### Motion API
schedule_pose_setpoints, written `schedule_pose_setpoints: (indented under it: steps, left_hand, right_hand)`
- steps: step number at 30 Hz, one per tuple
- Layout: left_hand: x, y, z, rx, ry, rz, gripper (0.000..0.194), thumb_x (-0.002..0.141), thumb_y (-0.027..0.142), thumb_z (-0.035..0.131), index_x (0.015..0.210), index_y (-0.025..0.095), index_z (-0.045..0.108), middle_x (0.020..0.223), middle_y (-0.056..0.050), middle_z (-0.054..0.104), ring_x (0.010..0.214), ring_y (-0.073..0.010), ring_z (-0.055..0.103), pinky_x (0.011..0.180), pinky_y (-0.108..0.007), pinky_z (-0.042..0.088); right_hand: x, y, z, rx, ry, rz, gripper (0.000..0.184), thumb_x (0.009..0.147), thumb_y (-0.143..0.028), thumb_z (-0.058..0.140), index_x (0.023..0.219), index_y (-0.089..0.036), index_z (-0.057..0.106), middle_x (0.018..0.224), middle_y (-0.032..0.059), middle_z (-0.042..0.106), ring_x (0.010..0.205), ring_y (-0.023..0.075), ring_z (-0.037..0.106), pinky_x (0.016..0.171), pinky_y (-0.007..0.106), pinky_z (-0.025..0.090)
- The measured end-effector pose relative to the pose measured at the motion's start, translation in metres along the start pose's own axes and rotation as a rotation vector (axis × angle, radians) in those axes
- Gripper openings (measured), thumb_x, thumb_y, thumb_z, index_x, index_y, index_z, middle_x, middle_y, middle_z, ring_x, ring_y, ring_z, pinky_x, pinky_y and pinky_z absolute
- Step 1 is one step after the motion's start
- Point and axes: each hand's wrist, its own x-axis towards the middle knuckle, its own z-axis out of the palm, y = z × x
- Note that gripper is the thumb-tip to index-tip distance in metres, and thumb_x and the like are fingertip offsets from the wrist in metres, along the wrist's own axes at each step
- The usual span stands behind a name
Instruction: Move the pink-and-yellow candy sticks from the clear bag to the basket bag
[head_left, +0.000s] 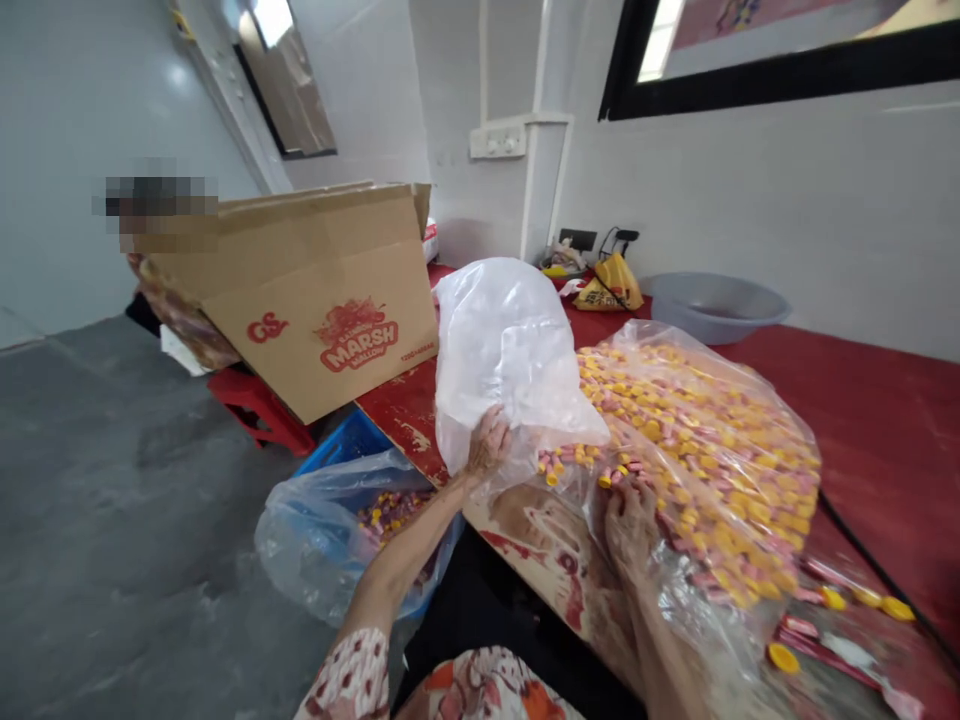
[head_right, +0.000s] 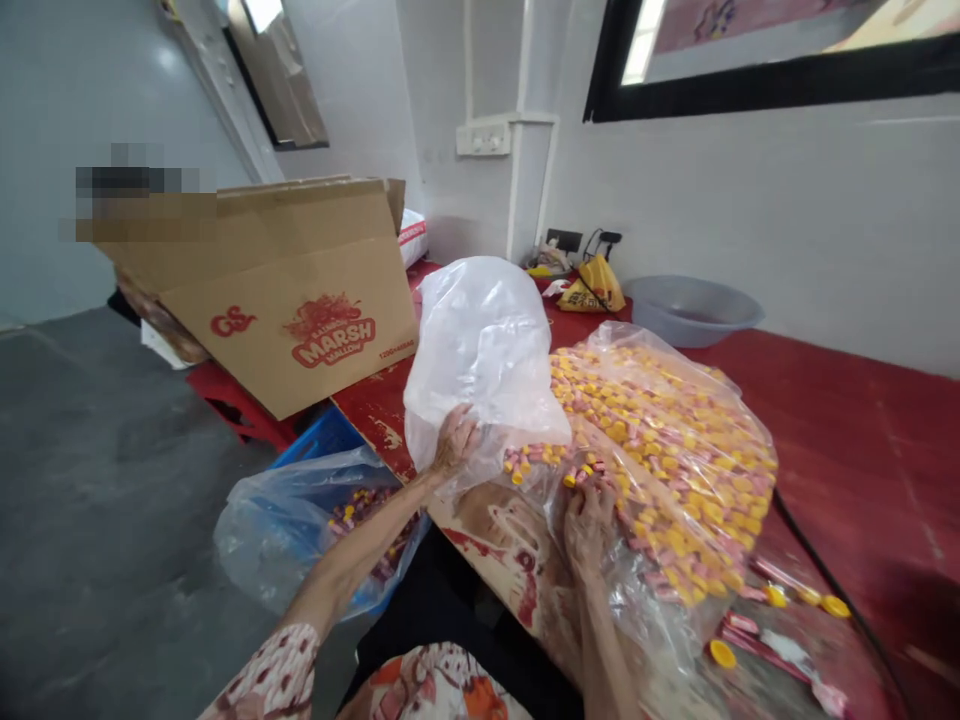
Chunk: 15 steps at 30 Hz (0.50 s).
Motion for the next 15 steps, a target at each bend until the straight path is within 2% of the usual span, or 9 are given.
schedule_pose_setpoints:
  steps: [3,5,6,8,10,11,13,15]
  left_hand:
    - [0.035,0.023,-0.036,-0.244,0.227,0.083,0.026,0.112,0.040,0.066,0.090,0.026,0.066,0.115,-0.016,0.079,0.129,-0.0374,0.073,0.127,-0.064,0.058]
    - [0.071,0.044,-0.063,-0.311,0.305,0.094,0.034,0.120,0.042,0.054,0.090,0.028,0.060,0.095,-0.009,0.071,0.109,-0.0303,0.071,0.113,-0.052,0.062]
    - [0.089,0.055,-0.076,-0.420,0.412,0.109,0.035,0.120,0.038,0.056,0.087,0.028,0.056,0.086,-0.005,0.064,0.098,-0.0274,0.068,0.103,-0.046,0.062]
    - [0.121,0.076,-0.093,-0.468,0.451,0.131,0.035,0.124,0.035,0.054,0.090,0.027,0.053,0.087,-0.001,0.059,0.093,-0.0219,0.063,0.098,-0.036,0.057]
    - [0.137,0.091,-0.097,-0.497,0.412,0.147,0.032,0.124,0.032,0.061,0.093,0.026,0.056,0.089,0.001,0.058,0.092,-0.0187,0.060,0.096,-0.032,0.053]
    - [0.137,0.096,-0.093,-0.502,0.378,0.136,0.032,0.123,0.028,0.062,0.093,0.025,0.056,0.087,0.002,0.057,0.090,-0.0176,0.057,0.094,-0.031,0.050]
    - [0.123,0.100,-0.077,-0.504,0.303,0.063,0.036,0.124,0.019,0.057,0.089,0.025,0.052,0.081,0.004,0.051,0.084,-0.0161,0.051,0.087,-0.030,0.045]
    - [0.098,0.098,-0.057,-0.496,0.233,-0.027,0.042,0.123,0.013,0.052,0.084,0.026,0.046,0.076,0.005,0.045,0.077,-0.0155,0.045,0.079,-0.030,0.040]
  right_hand:
    - [0.001,0.003,0.003,0.029,0.033,-0.047,0.031,0.098,-0.040,0.047,0.097,-0.026,0.073,0.123,0.0189,0.073,0.126,0.0403,0.071,0.111,0.061,0.061]
    - [0.000,0.004,0.004,0.041,0.034,-0.053,0.028,0.098,-0.035,0.047,0.098,-0.024,0.073,0.122,0.0188,0.074,0.125,0.0377,0.070,0.113,0.058,0.060]
    - [0.000,0.005,0.005,0.039,0.030,-0.047,0.028,0.099,-0.033,0.046,0.099,-0.024,0.073,0.123,0.0190,0.074,0.125,0.0364,0.070,0.114,0.055,0.060]
    - [0.000,0.005,0.005,0.029,0.016,-0.036,0.029,0.101,-0.030,0.045,0.102,-0.023,0.073,0.127,0.0196,0.075,0.127,0.0346,0.070,0.114,0.052,0.059]
    - [0.000,0.003,0.005,0.025,0.013,-0.032,0.029,0.101,-0.028,0.044,0.103,-0.022,0.073,0.130,0.0210,0.075,0.128,0.0342,0.071,0.114,0.051,0.059]
    - [0.001,0.002,0.004,0.028,0.013,-0.029,0.029,0.102,-0.028,0.045,0.103,-0.022,0.073,0.132,0.0216,0.075,0.128,0.0340,0.071,0.114,0.051,0.059]
    - [0.001,-0.002,0.004,0.039,0.012,-0.023,0.026,0.102,-0.026,0.046,0.102,-0.022,0.072,0.132,0.0217,0.075,0.127,0.0334,0.071,0.114,0.050,0.059]
    - [0.002,-0.006,0.003,0.056,0.027,-0.024,0.024,0.102,-0.024,0.047,0.101,-0.023,0.071,0.131,0.0207,0.074,0.127,0.0324,0.070,0.112,0.048,0.060]
